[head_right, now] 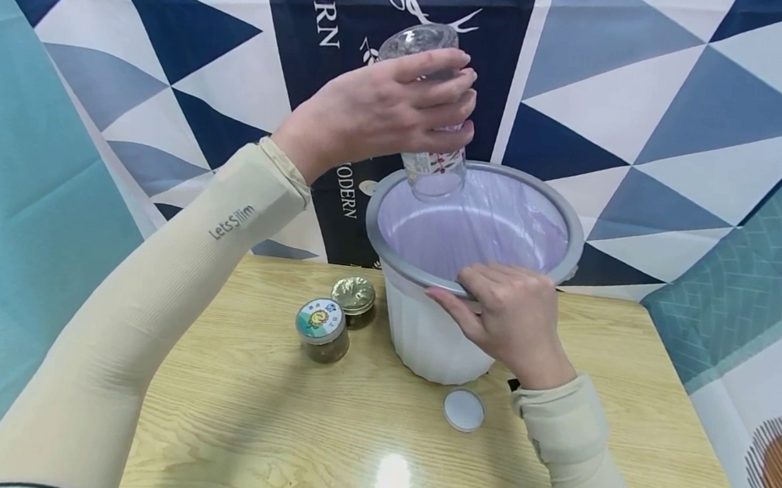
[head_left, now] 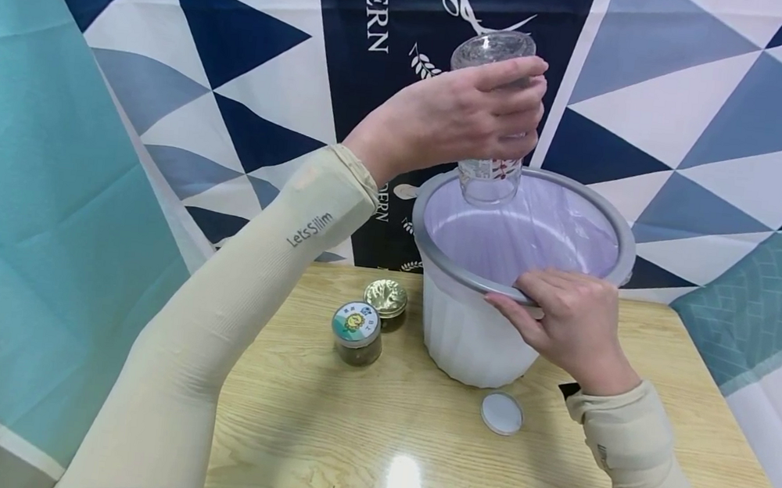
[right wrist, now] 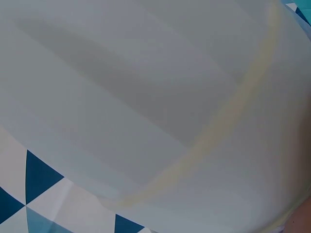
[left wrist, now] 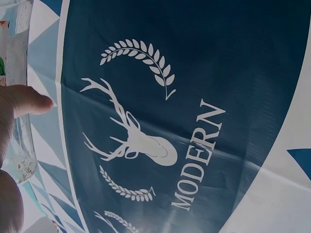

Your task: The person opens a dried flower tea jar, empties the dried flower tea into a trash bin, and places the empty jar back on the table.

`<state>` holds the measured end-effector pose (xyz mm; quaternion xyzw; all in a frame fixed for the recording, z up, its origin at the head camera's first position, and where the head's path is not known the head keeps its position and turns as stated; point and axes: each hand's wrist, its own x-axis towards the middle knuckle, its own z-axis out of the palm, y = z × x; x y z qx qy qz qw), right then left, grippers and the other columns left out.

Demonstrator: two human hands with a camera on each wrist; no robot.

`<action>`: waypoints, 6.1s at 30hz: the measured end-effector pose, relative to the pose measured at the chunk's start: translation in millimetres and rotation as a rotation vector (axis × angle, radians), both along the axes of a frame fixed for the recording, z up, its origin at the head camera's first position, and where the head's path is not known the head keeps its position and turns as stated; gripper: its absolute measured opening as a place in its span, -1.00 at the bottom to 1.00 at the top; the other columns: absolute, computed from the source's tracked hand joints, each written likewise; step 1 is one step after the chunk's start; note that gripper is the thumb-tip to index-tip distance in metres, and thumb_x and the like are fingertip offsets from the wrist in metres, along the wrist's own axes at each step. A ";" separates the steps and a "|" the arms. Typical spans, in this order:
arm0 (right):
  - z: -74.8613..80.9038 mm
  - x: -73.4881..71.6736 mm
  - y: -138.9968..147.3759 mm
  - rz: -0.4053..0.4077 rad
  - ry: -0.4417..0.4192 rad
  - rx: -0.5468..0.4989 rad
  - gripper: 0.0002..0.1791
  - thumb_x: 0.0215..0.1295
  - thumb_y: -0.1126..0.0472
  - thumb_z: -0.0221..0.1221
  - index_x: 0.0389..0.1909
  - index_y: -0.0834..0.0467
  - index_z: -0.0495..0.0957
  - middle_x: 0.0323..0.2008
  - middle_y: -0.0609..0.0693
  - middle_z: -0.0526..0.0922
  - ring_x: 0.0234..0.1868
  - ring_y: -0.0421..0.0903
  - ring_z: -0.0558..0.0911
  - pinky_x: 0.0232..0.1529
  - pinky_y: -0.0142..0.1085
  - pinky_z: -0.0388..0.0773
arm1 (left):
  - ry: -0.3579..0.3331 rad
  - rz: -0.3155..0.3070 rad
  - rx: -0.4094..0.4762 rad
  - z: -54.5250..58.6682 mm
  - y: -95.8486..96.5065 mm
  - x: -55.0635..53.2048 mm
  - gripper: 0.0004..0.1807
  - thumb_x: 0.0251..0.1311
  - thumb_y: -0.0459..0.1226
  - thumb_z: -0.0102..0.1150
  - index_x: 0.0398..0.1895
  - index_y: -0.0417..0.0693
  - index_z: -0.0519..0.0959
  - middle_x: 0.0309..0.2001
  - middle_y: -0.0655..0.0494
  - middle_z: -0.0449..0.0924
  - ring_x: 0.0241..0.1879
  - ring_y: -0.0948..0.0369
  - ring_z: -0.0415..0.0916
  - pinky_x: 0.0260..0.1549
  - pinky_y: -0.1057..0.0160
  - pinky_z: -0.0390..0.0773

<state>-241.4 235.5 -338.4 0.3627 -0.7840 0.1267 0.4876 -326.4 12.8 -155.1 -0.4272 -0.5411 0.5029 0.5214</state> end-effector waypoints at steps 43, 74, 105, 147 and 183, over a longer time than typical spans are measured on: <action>-2.9 0.9 -0.1 -0.026 -0.006 -0.004 -0.39 0.54 -0.26 0.01 -0.70 -0.02 0.31 -0.76 -0.21 0.22 -0.75 -0.28 0.21 -0.72 -0.37 0.01 | -0.270 0.053 0.192 -27.7 -33.0 -10.2 -0.37 0.32 -0.54 0.06 0.36 0.20 0.38 0.27 0.10 0.56 0.33 0.07 0.44 0.50 0.08 0.29; 10.3 16.2 -34.1 0.050 -0.044 -0.028 -0.47 0.53 -0.12 0.09 0.19 0.23 0.65 -0.18 0.16 0.72 -0.25 0.14 0.67 -0.34 0.00 0.66 | -0.865 -0.017 1.008 -119.6 -137.4 1.2 -0.13 -0.02 0.01 0.53 0.39 -0.07 0.44 0.20 -0.08 0.67 0.14 -0.06 0.65 0.09 -0.02 0.65; -21.6 2.7 -144.7 0.176 -0.289 0.211 -0.19 0.35 0.02 0.35 0.54 0.16 0.30 0.49 0.12 0.40 0.40 0.05 0.53 0.31 -0.06 0.57 | -1.423 -0.092 1.651 -282.0 -186.1 38.4 -0.06 -0.03 -0.14 0.63 0.40 -0.14 0.31 0.26 -0.15 0.55 0.23 -0.14 0.57 0.24 -0.23 0.54; -70.0 -33.4 -201.2 0.098 -0.489 0.428 -0.08 0.37 -0.09 0.33 0.62 0.11 0.15 0.61 0.04 0.19 0.54 0.02 0.34 0.52 -0.13 0.34 | -1.778 0.197 1.988 -362.0 -225.7 26.9 0.05 0.04 -0.42 0.55 0.56 -0.10 0.11 0.43 -0.22 0.35 0.44 -0.21 0.33 0.42 -0.21 0.36; -58.6 -19.3 -154.7 0.084 -0.499 0.317 -0.12 0.33 -0.05 0.37 0.59 0.03 0.23 0.49 0.04 0.39 0.48 0.08 0.41 0.48 -0.01 0.39 | -1.838 0.457 1.668 -337.6 -179.3 81.6 0.00 -0.15 -0.32 0.69 0.39 -0.27 0.31 0.18 -0.19 0.53 0.17 -0.08 0.51 0.20 -0.14 0.54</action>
